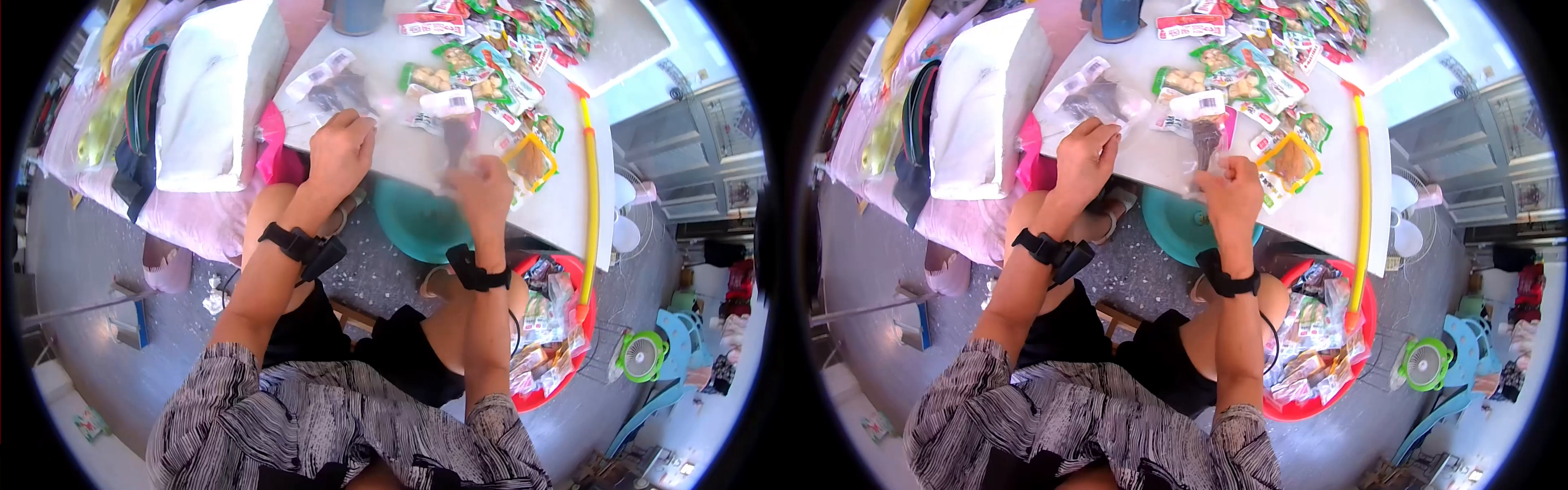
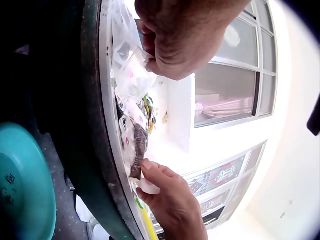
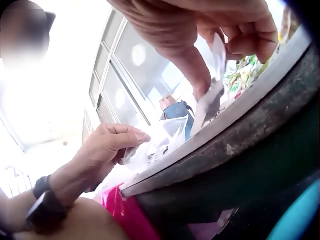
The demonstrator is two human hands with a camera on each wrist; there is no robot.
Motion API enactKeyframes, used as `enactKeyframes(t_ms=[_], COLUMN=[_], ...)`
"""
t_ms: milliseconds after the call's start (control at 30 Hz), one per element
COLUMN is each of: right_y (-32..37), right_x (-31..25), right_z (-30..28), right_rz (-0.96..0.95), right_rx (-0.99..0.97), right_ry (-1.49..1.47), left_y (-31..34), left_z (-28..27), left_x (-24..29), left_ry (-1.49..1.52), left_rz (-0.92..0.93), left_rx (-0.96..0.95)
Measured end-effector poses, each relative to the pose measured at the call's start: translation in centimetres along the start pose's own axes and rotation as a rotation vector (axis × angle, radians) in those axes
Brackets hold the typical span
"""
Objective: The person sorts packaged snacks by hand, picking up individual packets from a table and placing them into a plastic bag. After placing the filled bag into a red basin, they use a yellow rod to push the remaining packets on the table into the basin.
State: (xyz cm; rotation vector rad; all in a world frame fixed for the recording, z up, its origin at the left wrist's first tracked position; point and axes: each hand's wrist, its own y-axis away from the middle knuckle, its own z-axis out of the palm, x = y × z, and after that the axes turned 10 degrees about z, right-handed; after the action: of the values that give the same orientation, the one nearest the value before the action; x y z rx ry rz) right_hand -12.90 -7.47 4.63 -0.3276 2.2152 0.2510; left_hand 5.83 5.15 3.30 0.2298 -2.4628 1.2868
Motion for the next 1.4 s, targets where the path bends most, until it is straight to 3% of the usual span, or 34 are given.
enactKeyframes(t_ms=[100,233,367,600,833,967,1067,1400], right_y=[-1.3,0.4,0.5,0.0,-1.2,-1.4,-1.0,-1.6], right_x=[3.0,1.5,1.5,-1.0,-2.1,-2.3,-3.0,-2.8], right_z=[0.1,-3.0,-3.9,-1.5,-1.5,-1.3,-0.5,0.4], right_rz=[-0.273,0.011,0.079,0.089,-0.094,0.056,0.031,-0.042], right_rx=[0.032,-0.261,-0.401,-0.523,-0.444,-0.468,-0.444,-0.41], right_ry=[-0.39,-0.882,-0.624,-0.666,-0.415,-0.538,-0.608,-0.449], left_y=[0.1,0.1,0.2,-0.1,-0.1,0.0,-0.1,-0.1], left_z=[0.3,0.2,0.0,-0.6,-1.1,-1.0,-1.1,-1.5], left_x=[-0.1,-0.1,-0.2,0.0,-0.2,-0.2,-0.2,-0.4], left_ry=[0.018,0.015,-0.01,-0.146,-0.149,-0.138,-0.158,-0.188], left_rz=[-0.024,-0.028,-0.02,0.006,-0.003,0.01,0.025,0.012], left_rx=[0.005,0.009,-0.02,-0.03,-0.018,0.003,-0.001,0.006])
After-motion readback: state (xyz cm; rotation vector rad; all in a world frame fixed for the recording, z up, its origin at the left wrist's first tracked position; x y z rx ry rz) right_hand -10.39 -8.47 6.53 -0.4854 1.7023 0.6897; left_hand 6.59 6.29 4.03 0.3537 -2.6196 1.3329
